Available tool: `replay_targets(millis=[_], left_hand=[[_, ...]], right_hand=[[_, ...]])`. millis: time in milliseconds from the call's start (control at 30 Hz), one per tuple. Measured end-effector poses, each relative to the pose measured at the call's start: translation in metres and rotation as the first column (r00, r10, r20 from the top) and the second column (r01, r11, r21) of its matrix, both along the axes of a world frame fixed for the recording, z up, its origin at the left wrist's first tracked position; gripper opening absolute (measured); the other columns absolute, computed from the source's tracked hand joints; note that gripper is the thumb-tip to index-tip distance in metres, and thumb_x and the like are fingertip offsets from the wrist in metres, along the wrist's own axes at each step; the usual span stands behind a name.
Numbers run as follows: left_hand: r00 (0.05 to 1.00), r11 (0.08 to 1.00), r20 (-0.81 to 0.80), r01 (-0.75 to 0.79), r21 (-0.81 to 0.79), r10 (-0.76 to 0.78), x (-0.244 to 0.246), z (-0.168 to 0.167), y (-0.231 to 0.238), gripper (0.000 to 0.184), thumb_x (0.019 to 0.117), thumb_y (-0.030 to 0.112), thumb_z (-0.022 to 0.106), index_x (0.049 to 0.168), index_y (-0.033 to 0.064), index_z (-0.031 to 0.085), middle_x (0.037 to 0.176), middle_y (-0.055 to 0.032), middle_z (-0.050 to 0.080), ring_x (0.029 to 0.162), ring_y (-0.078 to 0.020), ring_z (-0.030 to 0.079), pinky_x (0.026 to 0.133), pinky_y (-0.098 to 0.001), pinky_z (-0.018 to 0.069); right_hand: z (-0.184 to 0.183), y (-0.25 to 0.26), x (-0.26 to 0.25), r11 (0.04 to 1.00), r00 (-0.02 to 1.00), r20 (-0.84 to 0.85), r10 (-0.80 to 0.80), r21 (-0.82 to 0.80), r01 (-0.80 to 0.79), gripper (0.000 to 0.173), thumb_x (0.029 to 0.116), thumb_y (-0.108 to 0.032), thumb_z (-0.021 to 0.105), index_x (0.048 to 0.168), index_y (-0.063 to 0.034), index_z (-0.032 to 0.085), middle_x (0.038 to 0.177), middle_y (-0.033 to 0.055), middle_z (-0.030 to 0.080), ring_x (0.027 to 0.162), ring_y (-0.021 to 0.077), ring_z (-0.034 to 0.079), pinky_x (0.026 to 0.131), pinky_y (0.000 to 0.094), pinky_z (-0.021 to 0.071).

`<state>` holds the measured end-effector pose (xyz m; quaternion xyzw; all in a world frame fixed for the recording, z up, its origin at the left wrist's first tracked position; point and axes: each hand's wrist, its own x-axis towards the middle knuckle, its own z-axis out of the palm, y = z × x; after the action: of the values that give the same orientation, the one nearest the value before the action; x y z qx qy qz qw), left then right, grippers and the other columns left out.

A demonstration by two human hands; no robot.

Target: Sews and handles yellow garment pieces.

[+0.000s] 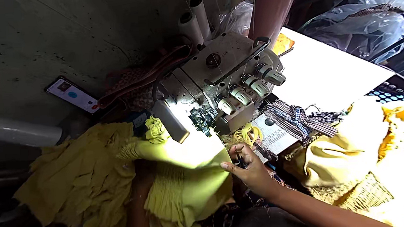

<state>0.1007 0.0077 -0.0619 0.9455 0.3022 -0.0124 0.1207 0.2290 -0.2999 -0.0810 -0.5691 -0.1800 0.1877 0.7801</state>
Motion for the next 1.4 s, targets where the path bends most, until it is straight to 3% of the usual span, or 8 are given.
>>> replay_targets(millis=[367, 500, 600, 733, 833, 1067, 1200, 1400], left_hand=[[0.986, 0.974, 0.161, 0.069, -0.215, -0.034, -0.038, 0.009, -0.010, 0.061, 0.0966, 0.031, 0.063, 0.145, -0.0056, 0.051, 0.155, -0.0323, 0.040, 0.147, -0.0440, 0.036, 0.120, -0.0560, 0.0307], [0.974, 1.000, 0.225, 0.012, 0.007, -0.013, -0.037, 0.064, -0.070, 0.032, 0.0986, 0.025, 0.062, 0.114, -0.0017, 0.073, 0.114, -0.0247, 0.071, 0.109, -0.0475, 0.065, 0.090, -0.0681, 0.0475], [0.887, 0.986, 0.431, 0.152, 0.070, -0.167, -0.008, 0.088, -0.140, 0.025, 0.0990, 0.028, 0.062, 0.098, 0.0050, 0.073, 0.095, -0.0092, 0.072, 0.089, -0.0194, 0.068, 0.076, -0.0359, 0.0549], [0.887, 0.961, 0.372, 0.232, 0.152, -0.272, 0.036, 0.069, -0.210, 0.030, 0.0825, 0.036, 0.069, 0.095, 0.0081, 0.073, 0.080, -0.0024, 0.070, 0.067, -0.0195, 0.065, 0.056, -0.0348, 0.0515], [0.922, 0.983, 0.341, 0.165, 0.081, -0.183, 0.030, 0.055, -0.215, 0.024, 0.0766, 0.018, 0.068, 0.097, 0.0050, 0.070, 0.076, -0.0020, 0.070, 0.064, -0.0193, 0.067, 0.054, -0.0368, 0.0533], [0.812, 0.830, 0.546, 0.151, -0.537, 0.206, -0.016, 0.051, -0.202, 0.014, 0.1010, 0.004, 0.053, 0.106, -0.0055, 0.061, 0.095, 0.0022, 0.069, 0.089, 0.0065, 0.065, 0.082, -0.0150, 0.0549], [0.724, 0.867, 0.661, 0.186, -0.463, 0.197, -0.006, 0.072, -0.196, 0.015, 0.1076, 0.007, 0.040, 0.111, 0.0051, 0.055, 0.098, 0.0154, 0.063, 0.091, 0.0131, 0.060, 0.084, -0.0104, 0.0516], [0.775, 0.973, 0.621, 0.216, -0.084, -0.118, 0.006, 0.092, -0.201, 0.025, 0.1039, 0.023, 0.057, 0.095, 0.0010, 0.064, 0.090, -0.0030, 0.064, 0.090, 0.0054, 0.060, 0.083, -0.0086, 0.0481]], right_hand=[[-0.011, -0.029, 0.002, 0.997, 0.962, 0.271, 0.043, -0.080, -0.022, 0.017, 0.0929, -0.025, 0.075, 0.098, -0.0089, 0.074, 0.096, -0.0039, 0.065, 0.088, -0.0060, 0.058, 0.074, 0.0079, 0.0482], [-0.018, -0.026, -0.001, 0.978, 0.876, 0.474, 0.087, -0.208, 0.015, 0.031, 0.0953, -0.034, 0.072, 0.091, -0.0040, 0.071, 0.089, 0.0053, 0.060, 0.076, 0.0001, 0.055, 0.066, 0.0113, 0.0464], [-0.020, -0.030, -0.013, 0.961, 0.697, 0.712, 0.090, -0.246, 0.127, 0.031, 0.0985, -0.037, 0.066, 0.084, -0.0102, 0.066, 0.092, 0.0090, 0.062, 0.073, 0.0111, 0.060, 0.059, 0.0222, 0.0526], [-0.001, -0.046, -0.046, 0.968, 0.510, 0.834, 0.211, -0.250, 0.008, 0.015, 0.0896, -0.023, 0.067, 0.078, -0.0142, 0.066, 0.083, 0.0091, 0.062, 0.066, 0.0210, 0.061, 0.050, 0.0332, 0.0514], [-0.002, -0.058, -0.049, 0.934, 0.502, 0.788, 0.357, -0.301, -0.192, 0.011, 0.0902, -0.018, 0.067, 0.082, -0.0107, 0.068, 0.084, 0.0097, 0.065, 0.070, 0.0227, 0.064, 0.054, 0.0346, 0.0529], [0.001, -0.031, -0.001, 0.988, 0.963, 0.249, 0.101, -0.136, -0.068, 0.032, 0.0994, -0.030, 0.067, 0.118, -0.0047, 0.065, 0.112, 0.0051, 0.065, 0.077, -0.0017, 0.061, 0.065, 0.0137, 0.0529], [0.018, -0.018, 0.015, 0.933, 0.915, -0.240, 0.324, -0.075, -0.351, 0.031, 0.0988, -0.021, 0.067, 0.123, -0.0044, 0.056, 0.103, -0.0004, 0.066, 0.060, 0.0021, 0.062, 0.054, 0.0197, 0.0567], [0.016, -0.023, 0.016, 0.919, 0.927, -0.169, 0.334, -0.159, -0.360, 0.016, 0.1007, -0.025, 0.065, 0.099, -0.0097, 0.065, 0.078, -0.0077, 0.063, 0.049, -0.0029, 0.055, 0.047, 0.0152, 0.0508]])
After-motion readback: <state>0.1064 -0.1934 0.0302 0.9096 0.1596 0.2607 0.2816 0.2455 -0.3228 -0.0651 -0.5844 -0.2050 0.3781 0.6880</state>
